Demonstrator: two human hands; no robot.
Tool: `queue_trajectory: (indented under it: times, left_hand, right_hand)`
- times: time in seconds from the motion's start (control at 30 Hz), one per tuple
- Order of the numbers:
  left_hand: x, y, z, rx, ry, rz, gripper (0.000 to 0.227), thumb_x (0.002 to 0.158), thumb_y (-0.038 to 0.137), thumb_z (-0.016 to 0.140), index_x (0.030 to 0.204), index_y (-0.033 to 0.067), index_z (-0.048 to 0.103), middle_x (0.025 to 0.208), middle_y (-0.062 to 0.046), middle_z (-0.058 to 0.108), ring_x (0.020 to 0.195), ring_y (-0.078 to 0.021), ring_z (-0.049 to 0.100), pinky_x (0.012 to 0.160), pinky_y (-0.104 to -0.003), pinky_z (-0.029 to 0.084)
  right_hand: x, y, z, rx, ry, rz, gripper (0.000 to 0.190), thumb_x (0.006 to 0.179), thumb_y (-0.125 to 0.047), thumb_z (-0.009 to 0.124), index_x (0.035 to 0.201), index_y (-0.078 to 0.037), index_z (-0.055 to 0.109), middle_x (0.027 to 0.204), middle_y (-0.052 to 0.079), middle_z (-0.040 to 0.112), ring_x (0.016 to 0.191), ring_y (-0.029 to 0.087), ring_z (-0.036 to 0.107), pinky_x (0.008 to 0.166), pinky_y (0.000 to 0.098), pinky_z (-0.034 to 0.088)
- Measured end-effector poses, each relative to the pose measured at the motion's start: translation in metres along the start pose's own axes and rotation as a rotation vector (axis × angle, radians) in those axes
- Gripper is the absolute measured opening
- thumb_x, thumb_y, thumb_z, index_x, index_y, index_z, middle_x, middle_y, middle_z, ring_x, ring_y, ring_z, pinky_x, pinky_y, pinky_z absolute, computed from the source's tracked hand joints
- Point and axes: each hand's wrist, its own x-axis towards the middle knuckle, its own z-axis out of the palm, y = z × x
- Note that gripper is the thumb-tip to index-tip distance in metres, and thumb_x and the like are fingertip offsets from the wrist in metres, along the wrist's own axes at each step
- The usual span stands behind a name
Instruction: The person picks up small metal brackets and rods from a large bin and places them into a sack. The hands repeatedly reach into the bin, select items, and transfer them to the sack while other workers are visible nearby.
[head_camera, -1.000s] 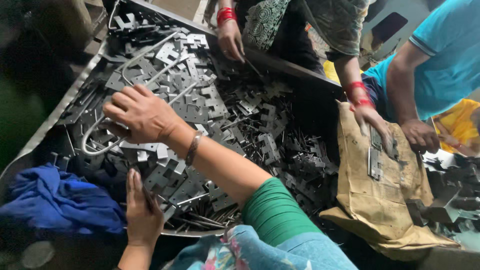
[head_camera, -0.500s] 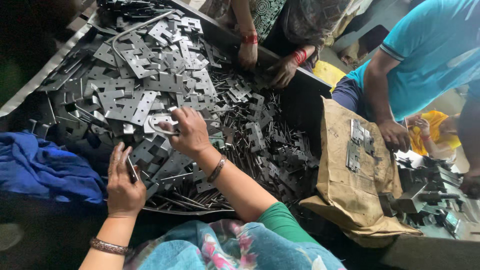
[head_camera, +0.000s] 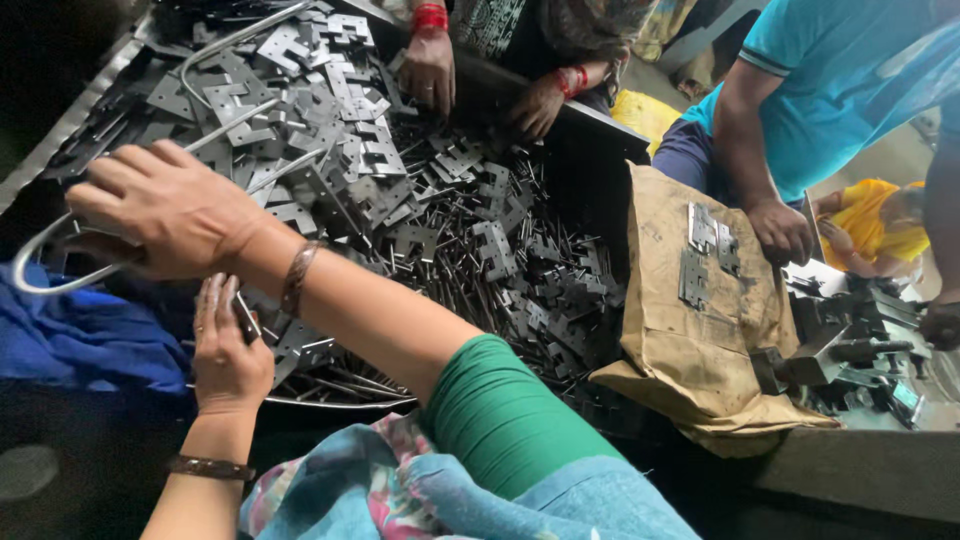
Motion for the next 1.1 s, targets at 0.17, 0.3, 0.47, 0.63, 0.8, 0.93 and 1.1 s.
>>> queue_trajectory:
  times: [0.17,0.3,0.47,0.63,0.8,0.93,1.1]
  left_hand:
    - [0.008,-0.002,0.0,-0.024,0.021,0.006,0.049,0.1,0.002,0.055,0.148,-0.0037,0.048,0.153,-0.027,0.05,0.145,-0.0462,0.045,0.126,-0.052,0.034]
    - [0.002,0.0,0.002,-0.044,0.035,0.016,0.051,0.098,0.0,0.055,0.148,-0.0048,0.048,0.155,-0.027,0.048,0.145,-0.0471,0.044,0.125,-0.053,0.034]
    - [0.003,0.002,0.001,-0.06,0.013,-0.013,0.054,0.091,-0.002,0.055,0.145,-0.003,0.05,0.154,-0.026,0.048,0.147,-0.0452,0.043,0.126,-0.051,0.034]
    - [0.003,0.001,-0.002,-0.012,-0.013,0.026,0.06,0.081,-0.004,0.054,0.141,-0.0033,0.051,0.149,-0.025,0.051,0.147,-0.0426,0.043,0.128,-0.052,0.029]
    - [0.005,-0.001,0.003,-0.031,0.023,0.024,0.057,0.082,-0.002,0.055,0.139,-0.0031,0.052,0.145,-0.024,0.053,0.144,-0.0421,0.045,0.128,-0.051,0.03]
    - [0.002,-0.007,0.006,0.001,0.009,0.03,0.058,0.079,-0.003,0.054,0.137,-0.0034,0.053,0.144,-0.023,0.054,0.144,-0.0415,0.045,0.128,-0.05,0.031]
    - [0.004,-0.008,0.011,-0.007,0.023,0.031,0.057,0.079,-0.003,0.055,0.136,-0.0033,0.054,0.143,-0.023,0.054,0.143,-0.0414,0.045,0.127,-0.05,0.031]
  right_hand:
    - [-0.077,0.037,-0.077,0.107,0.113,0.065,0.07,0.068,-0.026,0.089,0.126,-0.011,0.054,0.114,0.009,0.058,0.108,0.029,0.057,0.095,0.0403,0.047]
    - [-0.194,0.055,-0.155,0.128,0.26,0.343,0.043,0.079,0.0,0.081,0.117,-0.001,0.06,0.104,0.01,0.063,0.093,0.023,0.066,0.079,0.0314,0.055]
    - [-0.265,0.026,-0.199,0.361,0.248,0.86,0.012,0.108,-0.014,0.064,0.107,-0.003,0.068,0.085,0.001,0.064,0.073,0.007,0.057,0.064,0.0237,0.047]
    - [-0.268,-0.007,-0.162,0.013,-0.251,0.381,0.046,0.064,0.002,0.073,0.108,-0.001,0.064,0.101,0.015,0.067,0.092,0.031,0.067,0.077,0.0395,0.056]
    - [-0.252,-0.008,-0.146,-0.157,0.115,0.268,0.043,0.076,0.004,0.078,0.114,-0.001,0.059,0.117,0.015,0.064,0.105,0.034,0.063,0.09,0.0429,0.052]
    - [-0.256,0.005,-0.154,-0.439,0.245,0.263,0.039,0.081,0.001,0.079,0.114,-0.002,0.058,0.117,0.014,0.063,0.101,0.032,0.06,0.088,0.0447,0.048]
    - [-0.275,0.01,-0.118,-0.245,-0.348,0.449,0.043,0.079,-0.003,0.072,0.12,-0.004,0.057,0.133,0.015,0.062,0.114,0.03,0.062,0.095,0.0424,0.051]
